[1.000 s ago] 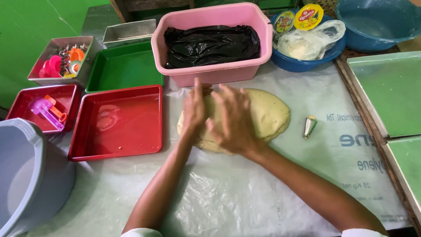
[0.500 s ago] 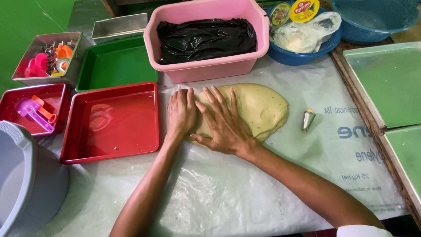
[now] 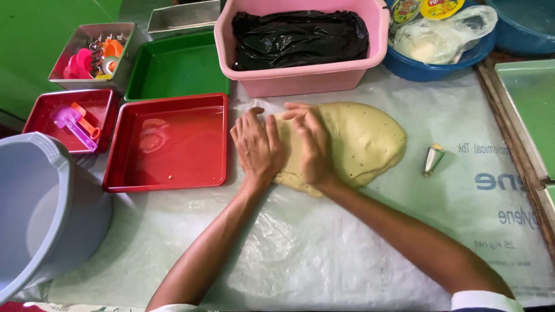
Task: Manually kneading a large piece of dough on a preparation table.
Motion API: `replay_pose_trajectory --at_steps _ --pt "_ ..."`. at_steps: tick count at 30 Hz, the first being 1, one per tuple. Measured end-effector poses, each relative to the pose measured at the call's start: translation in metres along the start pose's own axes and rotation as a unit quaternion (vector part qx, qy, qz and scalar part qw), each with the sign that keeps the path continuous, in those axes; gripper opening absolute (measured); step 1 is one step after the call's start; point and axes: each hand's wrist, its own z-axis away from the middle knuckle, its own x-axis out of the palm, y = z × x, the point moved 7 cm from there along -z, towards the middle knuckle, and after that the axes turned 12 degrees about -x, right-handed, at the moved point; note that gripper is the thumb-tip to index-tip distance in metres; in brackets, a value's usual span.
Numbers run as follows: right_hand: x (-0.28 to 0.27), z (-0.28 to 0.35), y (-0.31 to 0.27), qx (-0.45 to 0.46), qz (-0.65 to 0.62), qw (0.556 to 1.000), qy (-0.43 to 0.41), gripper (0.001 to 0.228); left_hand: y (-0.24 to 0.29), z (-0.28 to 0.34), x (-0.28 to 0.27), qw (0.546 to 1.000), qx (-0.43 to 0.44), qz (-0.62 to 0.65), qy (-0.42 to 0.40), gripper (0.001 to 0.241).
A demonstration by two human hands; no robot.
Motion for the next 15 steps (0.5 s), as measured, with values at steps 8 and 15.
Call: replay_pose_trajectory --at_steps 8,15 --pt "0.037 0.022 -0.007 -0.073 0.093 0.992 -0.051 0.038 -0.028 -0.003 0.004 0.954 -0.216 0.171 -0.116 0.048" --pt "0.01 0.018 0.063 0.128 -0.127 0.983 0.019 0.031 -0.011 -0.009 0.017 0.98 -0.13 -0.018 -0.152 0.04"
